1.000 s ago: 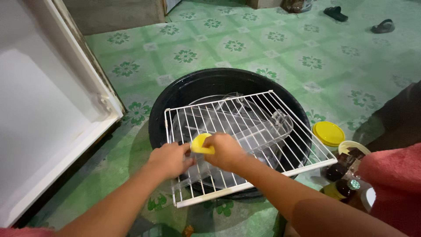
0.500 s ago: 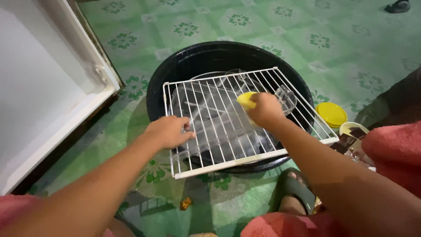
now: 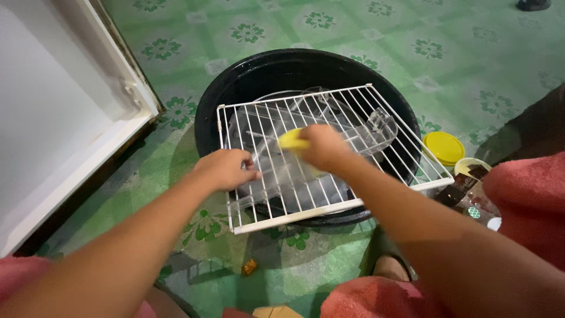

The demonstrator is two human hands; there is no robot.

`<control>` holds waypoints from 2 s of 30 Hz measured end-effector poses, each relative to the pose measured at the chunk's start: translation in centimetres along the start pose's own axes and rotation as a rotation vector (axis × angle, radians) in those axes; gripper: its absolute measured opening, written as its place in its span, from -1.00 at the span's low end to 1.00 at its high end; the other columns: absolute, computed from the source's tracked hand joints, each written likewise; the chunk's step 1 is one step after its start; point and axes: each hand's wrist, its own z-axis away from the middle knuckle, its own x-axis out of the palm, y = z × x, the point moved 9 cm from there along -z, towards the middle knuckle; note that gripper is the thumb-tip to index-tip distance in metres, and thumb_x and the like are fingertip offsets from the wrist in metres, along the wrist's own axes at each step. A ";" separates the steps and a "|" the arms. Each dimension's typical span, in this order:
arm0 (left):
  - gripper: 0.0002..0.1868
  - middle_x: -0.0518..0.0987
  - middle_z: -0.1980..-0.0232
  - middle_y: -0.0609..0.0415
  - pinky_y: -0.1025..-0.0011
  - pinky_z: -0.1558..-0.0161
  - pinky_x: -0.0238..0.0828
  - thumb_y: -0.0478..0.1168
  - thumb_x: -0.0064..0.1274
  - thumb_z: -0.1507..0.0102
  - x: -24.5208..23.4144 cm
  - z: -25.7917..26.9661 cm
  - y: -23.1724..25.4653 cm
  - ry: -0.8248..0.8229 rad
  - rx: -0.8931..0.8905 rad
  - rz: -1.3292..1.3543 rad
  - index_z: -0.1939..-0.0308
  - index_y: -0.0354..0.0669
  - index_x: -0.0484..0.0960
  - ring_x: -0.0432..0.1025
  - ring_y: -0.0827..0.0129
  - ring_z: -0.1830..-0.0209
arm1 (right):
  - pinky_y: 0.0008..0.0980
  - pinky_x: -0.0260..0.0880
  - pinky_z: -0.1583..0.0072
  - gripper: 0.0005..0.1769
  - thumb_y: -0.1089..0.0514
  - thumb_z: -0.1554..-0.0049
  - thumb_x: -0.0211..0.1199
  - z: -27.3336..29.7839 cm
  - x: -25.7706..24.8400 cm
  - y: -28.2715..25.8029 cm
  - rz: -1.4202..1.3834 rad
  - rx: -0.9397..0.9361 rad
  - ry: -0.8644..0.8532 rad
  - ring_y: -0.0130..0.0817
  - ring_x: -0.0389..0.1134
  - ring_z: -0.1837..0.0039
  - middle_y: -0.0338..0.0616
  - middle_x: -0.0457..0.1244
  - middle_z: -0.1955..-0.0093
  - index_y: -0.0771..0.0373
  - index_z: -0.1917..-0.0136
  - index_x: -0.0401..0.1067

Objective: The person scrubs a white wire rack and a clear plastic tray with a yellow sponge over a black basin. The person repeatedly wipes both sides of the tray and the rack bars, then places the tray back on the rack.

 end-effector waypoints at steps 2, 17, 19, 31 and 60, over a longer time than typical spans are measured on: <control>-0.49 0.72 0.05 0.07 0.14 -0.05 0.48 0.30 0.17 -0.14 -0.1 0.0 -0.1 0.000 -0.013 0.009 0.02 0.11 0.70 0.59 0.17 -0.01 | -0.20 0.53 -0.17 -0.48 0.24 -0.12 0.28 0.3 -2.6 3.8 -0.001 0.151 0.107 -0.20 0.48 -0.08 -0.03 0.38 -0.19 0.07 -0.37 0.47; -0.56 0.72 0.03 0.04 0.16 -0.06 0.50 0.20 0.19 -0.16 -0.5 0.1 0.2 0.007 -0.020 0.017 -0.03 0.15 0.70 0.60 0.15 -0.02 | -0.24 0.51 -0.14 -0.51 0.11 0.02 0.47 1.0 2.3 -5.7 -0.033 -0.226 0.025 -0.23 0.45 -0.02 -0.02 0.40 -0.12 0.14 -0.20 0.55; -0.57 0.72 0.04 0.05 0.16 -0.05 0.50 0.20 0.18 -0.17 -0.3 0.5 0.0 -0.009 -0.031 0.020 -0.03 0.18 0.69 0.60 0.16 -0.02 | -0.20 0.49 -0.13 -0.56 0.15 0.04 0.47 1.6 2.2 -7.5 0.073 -0.422 0.090 -0.19 0.43 0.00 0.02 0.41 -0.07 0.18 -0.14 0.59; -0.55 0.72 0.12 0.06 0.15 0.02 0.50 0.27 0.17 -0.16 -0.7 0.5 0.0 0.012 -0.008 0.072 0.10 0.09 0.67 0.61 0.17 0.06 | -0.20 0.51 -0.17 -0.50 0.17 -0.09 0.36 0.6 -4.5 6.2 0.079 0.141 0.169 -0.14 0.48 -0.07 0.03 0.42 -0.11 0.11 -0.32 0.48; -0.53 0.71 0.07 0.08 0.16 -0.01 0.50 0.26 0.13 -0.20 -1.2 1.5 0.9 -0.010 -0.032 0.029 -0.02 0.10 0.67 0.60 0.18 0.02 | -0.24 0.54 -0.15 -0.55 0.15 -0.06 0.39 0.5 0.1 -0.3 -0.024 -0.029 0.014 -0.21 0.51 -0.07 -0.02 0.40 -0.14 0.12 -0.24 0.50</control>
